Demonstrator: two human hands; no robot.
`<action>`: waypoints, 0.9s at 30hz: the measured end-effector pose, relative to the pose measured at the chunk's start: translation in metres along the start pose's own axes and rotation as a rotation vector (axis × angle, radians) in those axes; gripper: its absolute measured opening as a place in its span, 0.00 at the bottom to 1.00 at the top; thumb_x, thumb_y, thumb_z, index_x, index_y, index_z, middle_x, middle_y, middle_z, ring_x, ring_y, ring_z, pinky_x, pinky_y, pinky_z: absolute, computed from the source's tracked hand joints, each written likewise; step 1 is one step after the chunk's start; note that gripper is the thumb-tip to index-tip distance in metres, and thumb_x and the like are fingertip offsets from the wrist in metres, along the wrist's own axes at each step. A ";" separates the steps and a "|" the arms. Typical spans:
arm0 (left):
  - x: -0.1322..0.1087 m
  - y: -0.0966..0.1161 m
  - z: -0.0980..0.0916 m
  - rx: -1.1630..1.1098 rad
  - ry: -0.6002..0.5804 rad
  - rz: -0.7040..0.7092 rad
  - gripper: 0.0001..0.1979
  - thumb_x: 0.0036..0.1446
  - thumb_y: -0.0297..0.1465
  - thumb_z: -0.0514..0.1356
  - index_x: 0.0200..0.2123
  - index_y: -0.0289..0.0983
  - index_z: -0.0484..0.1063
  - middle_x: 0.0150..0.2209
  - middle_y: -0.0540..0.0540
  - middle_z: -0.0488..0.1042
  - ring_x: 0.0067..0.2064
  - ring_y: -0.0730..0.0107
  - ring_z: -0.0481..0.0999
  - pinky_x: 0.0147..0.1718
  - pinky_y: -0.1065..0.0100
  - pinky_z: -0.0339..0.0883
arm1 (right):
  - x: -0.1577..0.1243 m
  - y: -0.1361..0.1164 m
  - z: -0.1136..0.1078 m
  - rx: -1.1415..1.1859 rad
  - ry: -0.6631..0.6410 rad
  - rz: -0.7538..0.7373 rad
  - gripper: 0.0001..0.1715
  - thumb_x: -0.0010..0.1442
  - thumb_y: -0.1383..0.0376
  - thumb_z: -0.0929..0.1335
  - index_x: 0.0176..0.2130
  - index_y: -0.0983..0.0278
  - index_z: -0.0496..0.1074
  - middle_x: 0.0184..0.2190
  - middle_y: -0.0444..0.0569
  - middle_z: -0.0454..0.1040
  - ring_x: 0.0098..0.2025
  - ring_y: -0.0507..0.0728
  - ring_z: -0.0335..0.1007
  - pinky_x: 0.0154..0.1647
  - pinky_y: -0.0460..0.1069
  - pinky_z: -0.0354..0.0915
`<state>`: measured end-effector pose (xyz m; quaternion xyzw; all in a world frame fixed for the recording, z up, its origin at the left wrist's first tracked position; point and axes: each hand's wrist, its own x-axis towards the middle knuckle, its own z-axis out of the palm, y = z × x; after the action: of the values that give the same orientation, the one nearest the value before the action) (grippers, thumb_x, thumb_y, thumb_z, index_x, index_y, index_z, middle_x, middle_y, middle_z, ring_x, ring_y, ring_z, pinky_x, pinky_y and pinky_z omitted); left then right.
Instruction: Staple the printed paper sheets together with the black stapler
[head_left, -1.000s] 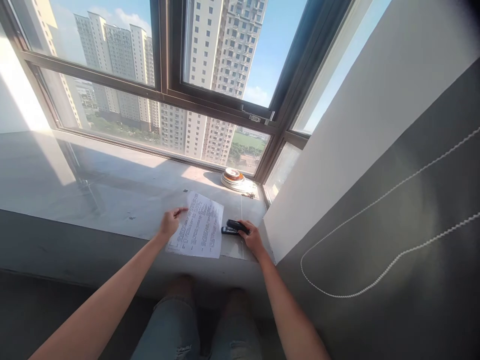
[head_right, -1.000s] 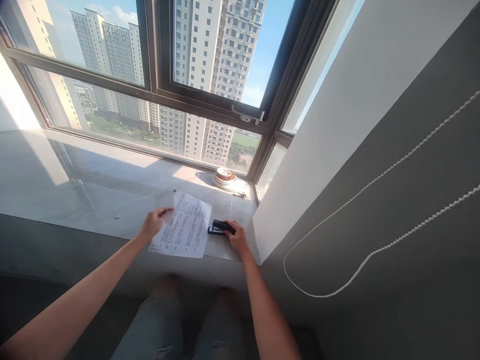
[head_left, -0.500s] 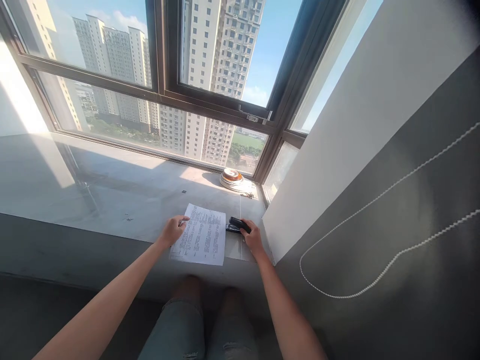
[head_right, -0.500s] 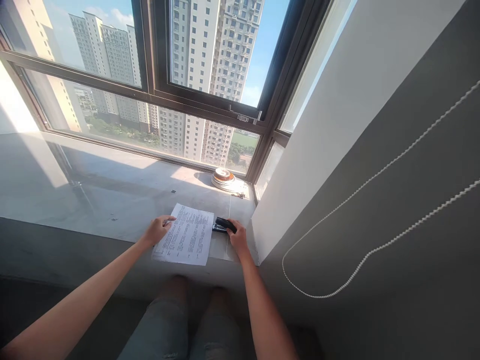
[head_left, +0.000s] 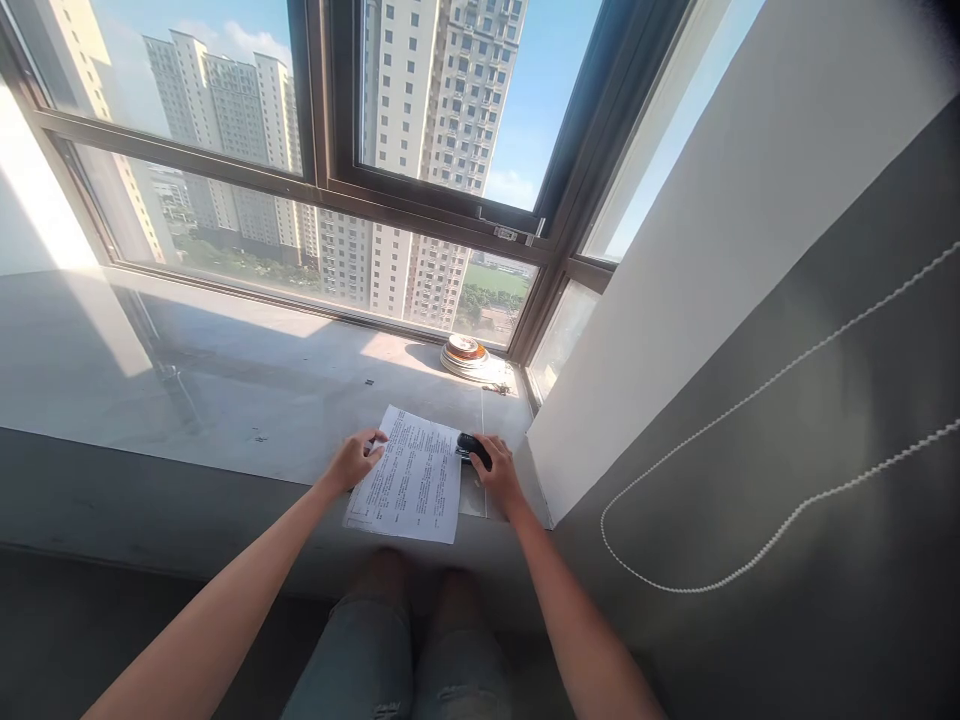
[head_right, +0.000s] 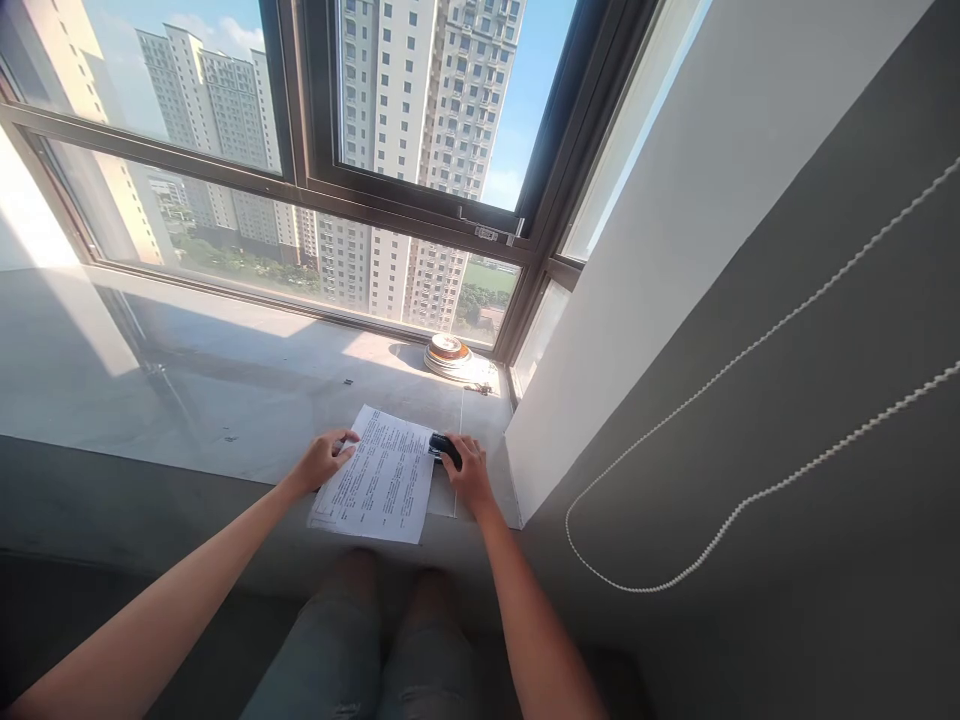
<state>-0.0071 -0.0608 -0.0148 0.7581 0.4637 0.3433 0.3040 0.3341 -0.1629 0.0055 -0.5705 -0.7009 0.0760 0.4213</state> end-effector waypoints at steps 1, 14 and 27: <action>0.000 0.001 0.000 0.018 -0.009 -0.001 0.20 0.59 0.44 0.57 0.47 0.37 0.77 0.42 0.41 0.80 0.37 0.59 0.79 0.35 0.63 0.74 | -0.001 -0.003 0.001 -0.051 -0.017 -0.024 0.25 0.71 0.58 0.65 0.65 0.53 0.70 0.57 0.52 0.75 0.59 0.67 0.67 0.67 0.67 0.58; -0.005 0.015 -0.006 0.019 -0.110 0.119 0.14 0.61 0.42 0.56 0.36 0.38 0.75 0.22 0.52 0.63 0.26 0.70 0.63 0.27 0.68 0.56 | -0.004 -0.016 0.013 -0.369 -0.112 -0.234 0.40 0.72 0.65 0.62 0.77 0.54 0.46 0.67 0.55 0.66 0.70 0.67 0.58 0.76 0.76 0.32; -0.007 0.018 -0.007 -0.056 -0.100 0.124 0.11 0.59 0.38 0.59 0.34 0.38 0.77 0.23 0.51 0.68 0.26 0.70 0.65 0.27 0.68 0.56 | -0.003 -0.007 0.008 -0.367 -0.133 -0.306 0.38 0.73 0.70 0.59 0.77 0.55 0.49 0.62 0.55 0.70 0.62 0.65 0.66 0.64 0.61 0.65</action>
<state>-0.0060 -0.0728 0.0017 0.7927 0.3905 0.3361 0.3259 0.3235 -0.1647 0.0032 -0.5186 -0.8073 -0.0800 0.2701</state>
